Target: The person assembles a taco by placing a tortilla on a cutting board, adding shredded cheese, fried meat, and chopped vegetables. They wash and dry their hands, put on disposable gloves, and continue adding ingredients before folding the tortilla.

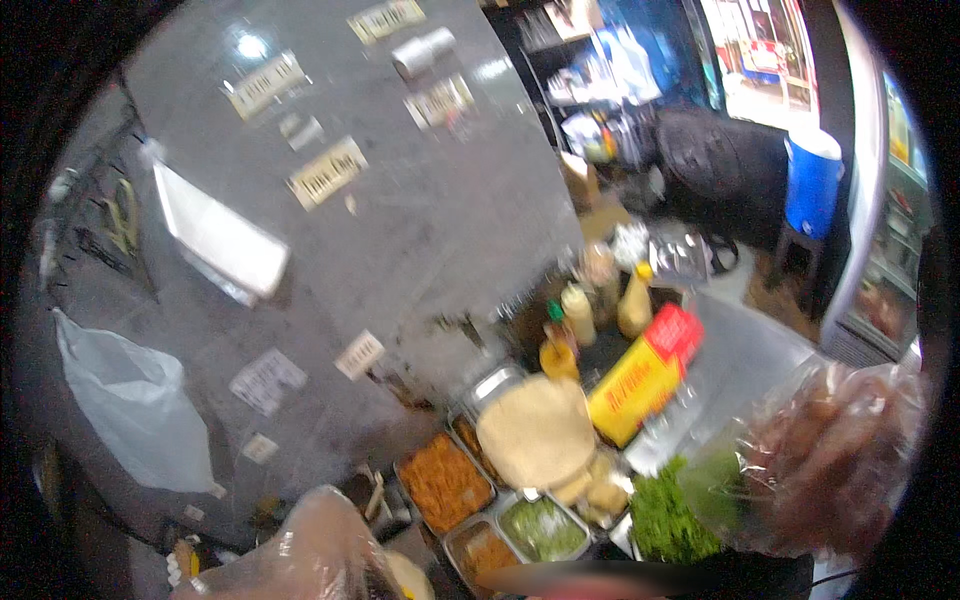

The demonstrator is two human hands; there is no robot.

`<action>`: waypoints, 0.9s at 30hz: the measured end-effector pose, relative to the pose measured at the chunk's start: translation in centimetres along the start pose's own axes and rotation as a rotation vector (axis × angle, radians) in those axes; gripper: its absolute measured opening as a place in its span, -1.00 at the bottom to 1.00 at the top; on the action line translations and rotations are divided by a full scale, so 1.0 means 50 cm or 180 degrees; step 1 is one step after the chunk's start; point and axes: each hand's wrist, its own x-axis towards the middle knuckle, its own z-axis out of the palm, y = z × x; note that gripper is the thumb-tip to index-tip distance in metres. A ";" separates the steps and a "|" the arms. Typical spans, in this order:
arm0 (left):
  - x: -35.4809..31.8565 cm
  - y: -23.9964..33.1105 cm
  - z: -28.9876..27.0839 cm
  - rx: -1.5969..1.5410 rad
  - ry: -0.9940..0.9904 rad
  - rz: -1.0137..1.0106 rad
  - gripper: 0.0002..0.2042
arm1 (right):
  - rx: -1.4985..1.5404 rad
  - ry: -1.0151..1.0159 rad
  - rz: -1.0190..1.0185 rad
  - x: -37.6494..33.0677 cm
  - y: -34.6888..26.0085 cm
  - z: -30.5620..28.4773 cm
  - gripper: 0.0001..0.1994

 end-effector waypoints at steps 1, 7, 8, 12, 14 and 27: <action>-0.001 -0.030 0.011 0.0205 0.0126 0.0076 -0.68 | 0.0115 0.0077 -0.0007 0.017 0.015 -0.008 -0.73; -0.191 -0.396 0.076 0.0650 -0.0181 -0.2357 -0.72 | 0.0105 0.0384 0.0243 0.047 0.132 -0.069 -0.72; -0.241 -0.473 0.054 0.1374 -0.0508 -0.2376 -0.73 | 0.0169 0.0460 0.0414 0.045 0.130 -0.067 -0.73; -0.277 -0.609 0.037 0.2400 -0.0540 -0.2088 -0.72 | 0.0283 0.0718 0.0878 0.039 0.067 -0.080 -0.75; -0.264 -0.541 0.126 0.1441 0.0301 -0.1709 -0.76 | 0.0032 0.0650 0.0735 0.037 0.069 -0.104 -0.75; -0.107 -0.132 0.137 0.0375 0.0269 0.0602 -0.63 | 0.0011 0.0506 0.0593 0.033 0.161 -0.162 -0.75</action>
